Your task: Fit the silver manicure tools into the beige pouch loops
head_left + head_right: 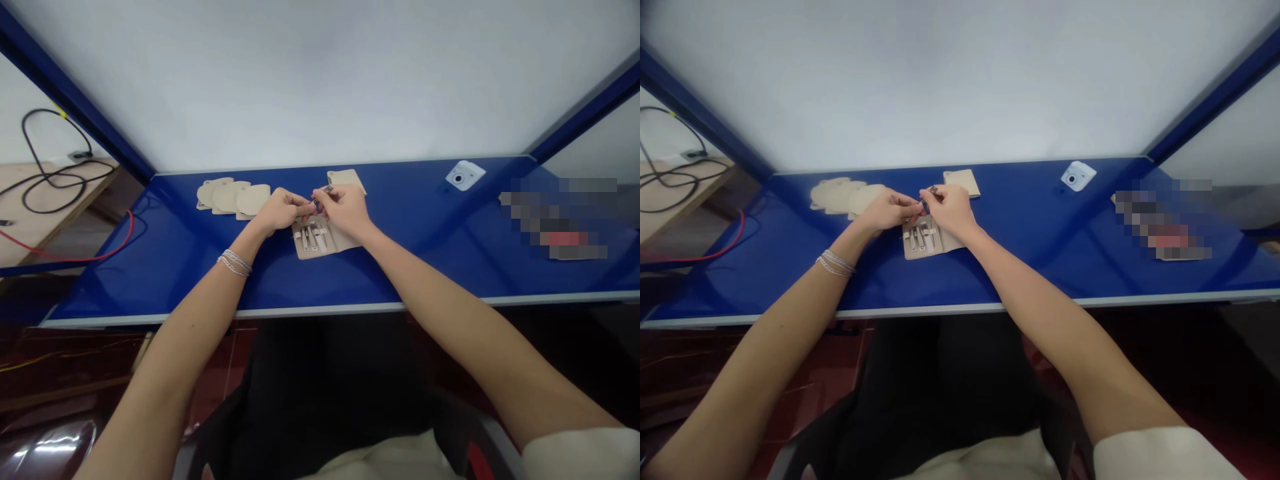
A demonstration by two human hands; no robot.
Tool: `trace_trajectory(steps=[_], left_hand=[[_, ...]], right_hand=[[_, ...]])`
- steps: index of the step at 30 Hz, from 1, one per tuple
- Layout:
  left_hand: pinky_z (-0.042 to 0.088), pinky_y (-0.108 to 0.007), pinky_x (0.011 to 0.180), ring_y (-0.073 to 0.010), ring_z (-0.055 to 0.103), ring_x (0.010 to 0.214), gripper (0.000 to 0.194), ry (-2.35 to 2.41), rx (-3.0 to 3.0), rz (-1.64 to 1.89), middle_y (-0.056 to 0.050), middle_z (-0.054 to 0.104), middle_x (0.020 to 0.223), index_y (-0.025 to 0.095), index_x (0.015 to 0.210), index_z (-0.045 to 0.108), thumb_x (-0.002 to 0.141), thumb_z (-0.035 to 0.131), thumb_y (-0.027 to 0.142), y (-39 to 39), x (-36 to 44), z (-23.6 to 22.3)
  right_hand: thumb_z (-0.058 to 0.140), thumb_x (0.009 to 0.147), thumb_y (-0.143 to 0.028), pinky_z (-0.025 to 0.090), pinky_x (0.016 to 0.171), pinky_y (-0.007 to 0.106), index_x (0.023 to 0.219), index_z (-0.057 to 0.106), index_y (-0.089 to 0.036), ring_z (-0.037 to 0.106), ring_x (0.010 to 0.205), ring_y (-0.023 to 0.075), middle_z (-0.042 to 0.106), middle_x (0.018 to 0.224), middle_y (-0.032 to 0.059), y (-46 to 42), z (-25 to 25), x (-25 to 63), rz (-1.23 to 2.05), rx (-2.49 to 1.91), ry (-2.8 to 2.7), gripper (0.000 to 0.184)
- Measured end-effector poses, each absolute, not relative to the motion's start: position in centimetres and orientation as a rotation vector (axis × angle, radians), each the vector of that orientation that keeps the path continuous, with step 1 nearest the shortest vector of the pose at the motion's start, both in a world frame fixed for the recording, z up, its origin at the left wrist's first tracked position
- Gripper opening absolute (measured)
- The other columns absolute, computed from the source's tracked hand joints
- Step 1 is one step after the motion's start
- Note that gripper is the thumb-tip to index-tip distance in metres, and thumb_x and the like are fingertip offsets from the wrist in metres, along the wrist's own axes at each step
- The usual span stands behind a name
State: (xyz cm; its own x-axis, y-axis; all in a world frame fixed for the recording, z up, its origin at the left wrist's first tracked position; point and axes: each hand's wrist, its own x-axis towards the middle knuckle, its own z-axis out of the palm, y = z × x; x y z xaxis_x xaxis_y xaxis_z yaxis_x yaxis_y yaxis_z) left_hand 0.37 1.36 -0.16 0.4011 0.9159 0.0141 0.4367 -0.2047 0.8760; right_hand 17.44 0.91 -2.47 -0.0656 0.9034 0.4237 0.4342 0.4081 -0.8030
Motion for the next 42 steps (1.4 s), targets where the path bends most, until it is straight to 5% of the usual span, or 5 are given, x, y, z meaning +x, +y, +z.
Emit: trace_trajectory(steps=[21, 29, 42], left_hand=[[0.02, -0.024, 0.04, -0.0038, 0.032, 0.04, 0.036, 1.201, 1.573, 0.895, -0.003, 0.057, 0.058, 0.012, 0.067, 0.065, 0.07, 0.074, 0.046, 2.1, -1.0, 0.6], [0.02, -0.022, 0.039, -0.0049, 0.032, 0.038, 0.041, 1.243, 1.563, 1.062, 0.003, 0.041, 0.045, 0.015, 0.061, 0.053, 0.082, 0.061, 0.049, 2.3, -1.0, 0.7], [0.019, -0.022, 0.038, -0.0049, 0.029, 0.036, 0.044, 1.265, 1.668, 0.956, 0.003, 0.039, 0.042, 0.016, 0.055, 0.046, 0.082, 0.059, 0.048, 2.4, -1.0, 0.2]], right_hand=[[0.063, 0.083, -0.047, 0.048, 0.046, 0.022, 0.068, 0.066, -0.012, 0.058, 0.045, 0.0107, 0.066, 0.064, 0.0057, 0.0, -1.4, 16.6, 0.911, -1.234, -1.497, 0.038], [0.059, 0.084, -0.051, 0.045, 0.043, 0.021, 0.064, 0.067, -0.013, 0.054, 0.039, 0.0098, 0.06, 0.047, 0.0023, -1.6, -0.4, 16.3, 0.995, -1.196, -1.78, 0.043], [0.068, 0.078, -0.054, 0.044, 0.035, 0.021, 0.072, 0.071, -0.011, 0.054, 0.04, 0.0103, 0.068, 0.06, 0.0079, -2.2, -0.2, 16.0, 1.407, -1.097, -1.784, 0.043]])
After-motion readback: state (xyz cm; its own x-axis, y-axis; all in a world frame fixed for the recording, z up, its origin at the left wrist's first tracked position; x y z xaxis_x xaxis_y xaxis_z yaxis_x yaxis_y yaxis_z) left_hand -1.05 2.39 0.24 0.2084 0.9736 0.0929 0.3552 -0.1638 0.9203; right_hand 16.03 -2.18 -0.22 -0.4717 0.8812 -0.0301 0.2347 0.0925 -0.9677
